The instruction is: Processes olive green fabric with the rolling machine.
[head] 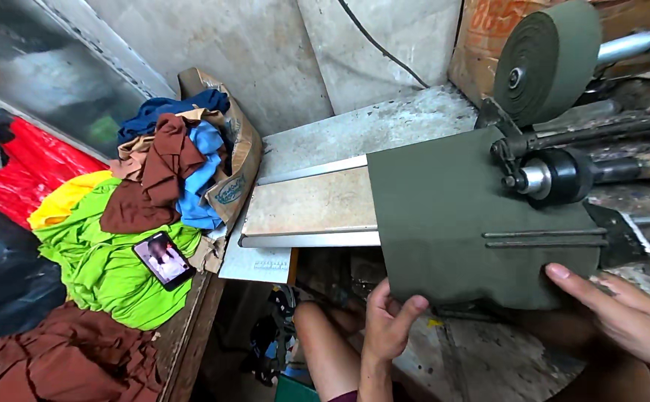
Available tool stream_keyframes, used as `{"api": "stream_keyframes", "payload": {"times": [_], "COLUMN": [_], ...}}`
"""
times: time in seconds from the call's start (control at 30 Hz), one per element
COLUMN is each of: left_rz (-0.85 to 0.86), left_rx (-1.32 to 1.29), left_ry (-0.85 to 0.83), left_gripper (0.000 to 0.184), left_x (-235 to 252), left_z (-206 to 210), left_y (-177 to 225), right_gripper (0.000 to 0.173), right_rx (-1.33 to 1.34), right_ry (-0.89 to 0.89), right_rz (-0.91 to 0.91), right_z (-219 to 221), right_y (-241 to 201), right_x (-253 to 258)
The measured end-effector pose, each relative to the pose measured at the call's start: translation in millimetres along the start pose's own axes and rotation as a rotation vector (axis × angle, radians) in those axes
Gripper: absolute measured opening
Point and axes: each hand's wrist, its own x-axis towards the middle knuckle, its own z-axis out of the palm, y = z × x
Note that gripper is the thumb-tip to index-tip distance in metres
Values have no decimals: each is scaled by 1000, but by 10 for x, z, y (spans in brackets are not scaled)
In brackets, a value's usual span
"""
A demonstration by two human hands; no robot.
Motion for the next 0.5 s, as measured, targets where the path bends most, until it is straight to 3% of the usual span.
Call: {"api": "stream_keyframes", "payload": {"times": [0.5], "left_rz": [-8], "left_rx": [4], "left_ry": [12], "left_gripper": [39], "left_x": [-8], "left_z": [0], "left_y": [-32], "right_gripper": [28], "right_rx": [12], "right_ry": [4], "right_rz": [-5], "right_z": [-1], "right_y": [60], "right_x": [0]}}
